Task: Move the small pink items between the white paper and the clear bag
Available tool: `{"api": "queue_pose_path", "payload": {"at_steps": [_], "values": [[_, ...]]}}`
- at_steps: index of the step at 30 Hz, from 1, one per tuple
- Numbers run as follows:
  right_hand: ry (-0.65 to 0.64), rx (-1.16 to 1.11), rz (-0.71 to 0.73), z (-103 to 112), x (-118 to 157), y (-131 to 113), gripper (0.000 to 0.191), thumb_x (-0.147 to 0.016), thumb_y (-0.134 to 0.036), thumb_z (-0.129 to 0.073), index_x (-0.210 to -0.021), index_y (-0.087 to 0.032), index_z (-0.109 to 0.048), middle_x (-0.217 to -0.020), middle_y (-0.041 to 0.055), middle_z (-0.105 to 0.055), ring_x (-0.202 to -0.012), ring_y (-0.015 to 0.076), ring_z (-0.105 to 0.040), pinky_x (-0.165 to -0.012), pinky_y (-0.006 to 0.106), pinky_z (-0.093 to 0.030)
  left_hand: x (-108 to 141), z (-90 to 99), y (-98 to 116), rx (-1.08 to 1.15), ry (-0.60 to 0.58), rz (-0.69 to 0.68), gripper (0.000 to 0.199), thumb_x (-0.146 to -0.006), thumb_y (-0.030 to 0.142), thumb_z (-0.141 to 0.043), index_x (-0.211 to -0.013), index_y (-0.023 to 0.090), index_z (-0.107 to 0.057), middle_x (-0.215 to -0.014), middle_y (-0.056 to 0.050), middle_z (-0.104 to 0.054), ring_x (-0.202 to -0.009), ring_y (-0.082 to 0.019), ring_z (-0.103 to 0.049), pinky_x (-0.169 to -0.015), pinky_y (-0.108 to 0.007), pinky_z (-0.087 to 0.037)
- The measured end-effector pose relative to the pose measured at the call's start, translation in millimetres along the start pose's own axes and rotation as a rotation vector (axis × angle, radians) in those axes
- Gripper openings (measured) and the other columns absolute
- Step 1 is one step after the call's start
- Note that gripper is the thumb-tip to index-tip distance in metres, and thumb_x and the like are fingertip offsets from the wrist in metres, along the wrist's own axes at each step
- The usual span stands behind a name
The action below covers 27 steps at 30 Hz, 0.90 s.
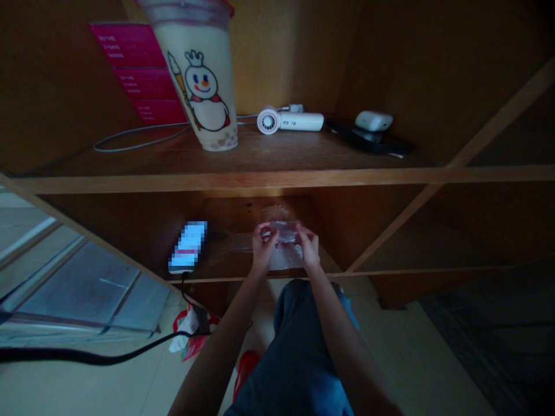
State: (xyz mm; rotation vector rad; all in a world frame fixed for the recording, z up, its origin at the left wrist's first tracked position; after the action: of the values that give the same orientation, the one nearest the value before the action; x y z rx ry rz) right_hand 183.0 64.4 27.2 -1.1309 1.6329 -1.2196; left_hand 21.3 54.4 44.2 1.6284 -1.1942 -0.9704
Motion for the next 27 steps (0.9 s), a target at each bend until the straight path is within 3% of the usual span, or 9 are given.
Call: {"api": "queue_pose_path", "payload": {"at_steps": [7,13,20,27], "values": [[0.025,-0.068,0.074,-3.3,0.1,-7.4,0.033,-0.071,-0.045,-0.06,-0.055,-0.017,-0.054,-0.05,-0.0054,-0.045,-0.048,0.0075,-0.037,-0.049,0.021,-0.029,-1.1,3.9,5.6,-0.023,0.03,-0.049,0.026,-0.07,0.027,-0.063,-0.092,0.018,-0.053,-0.079,0.0,-0.059,-0.065,-0.009,-0.058,-0.06,-0.021,-0.047],[0.085,-0.121,0.041,-0.2,1.2,-2.6,0.029,-0.072,-0.047,-0.058,-0.068,-0.019,-0.063,-0.057,-0.0038,-0.052,-0.046,0.0075,-0.035,-0.046,0.021,-0.029,-1.1,9.2,5.2,-0.075,0.062,-0.143,0.026,-0.069,0.027,-0.065,-0.09,0.017,-0.055,-0.082,-0.003,-0.061,-0.071,-0.012,-0.06,-0.066,-0.024,-0.049],[0.034,-0.14,-0.131,-7.4,7.5,3.2,0.038,-0.073,-0.054,-0.053,-0.073,-0.019,-0.067,-0.043,-0.0062,-0.039,-0.038,0.0071,-0.027,-0.039,0.021,-0.02,0.6,5.4,12.8,-0.178,0.035,-0.16,0.021,-0.072,0.029,-0.062,-0.088,0.017,-0.056,-0.083,-0.004,-0.062,-0.07,-0.012,-0.06,-0.067,-0.025,-0.048],[-0.106,-0.236,-0.272,-28.1,16.7,8.6,0.037,-0.071,-0.056,-0.055,-0.069,-0.021,-0.067,-0.06,-0.0003,-0.06,-0.048,0.0105,-0.05,-0.044,0.022,-0.039,8.8,4.9,36.9,-0.431,0.073,-0.265,0.016,-0.074,0.028,-0.061,-0.087,0.017,-0.06,-0.083,-0.004,-0.062,-0.073,-0.014,-0.058,-0.068,-0.024,-0.046]]}}
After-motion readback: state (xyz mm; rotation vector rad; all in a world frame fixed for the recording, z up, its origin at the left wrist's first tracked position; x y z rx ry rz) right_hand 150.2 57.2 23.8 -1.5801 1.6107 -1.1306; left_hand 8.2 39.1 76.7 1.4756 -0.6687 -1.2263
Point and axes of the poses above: each hand's wrist, its own x-axis away from the middle knuckle, its own z-axis out of the back of the hand, y = z × x, the point moved 8 cm from there along -x, towards the middle knuckle
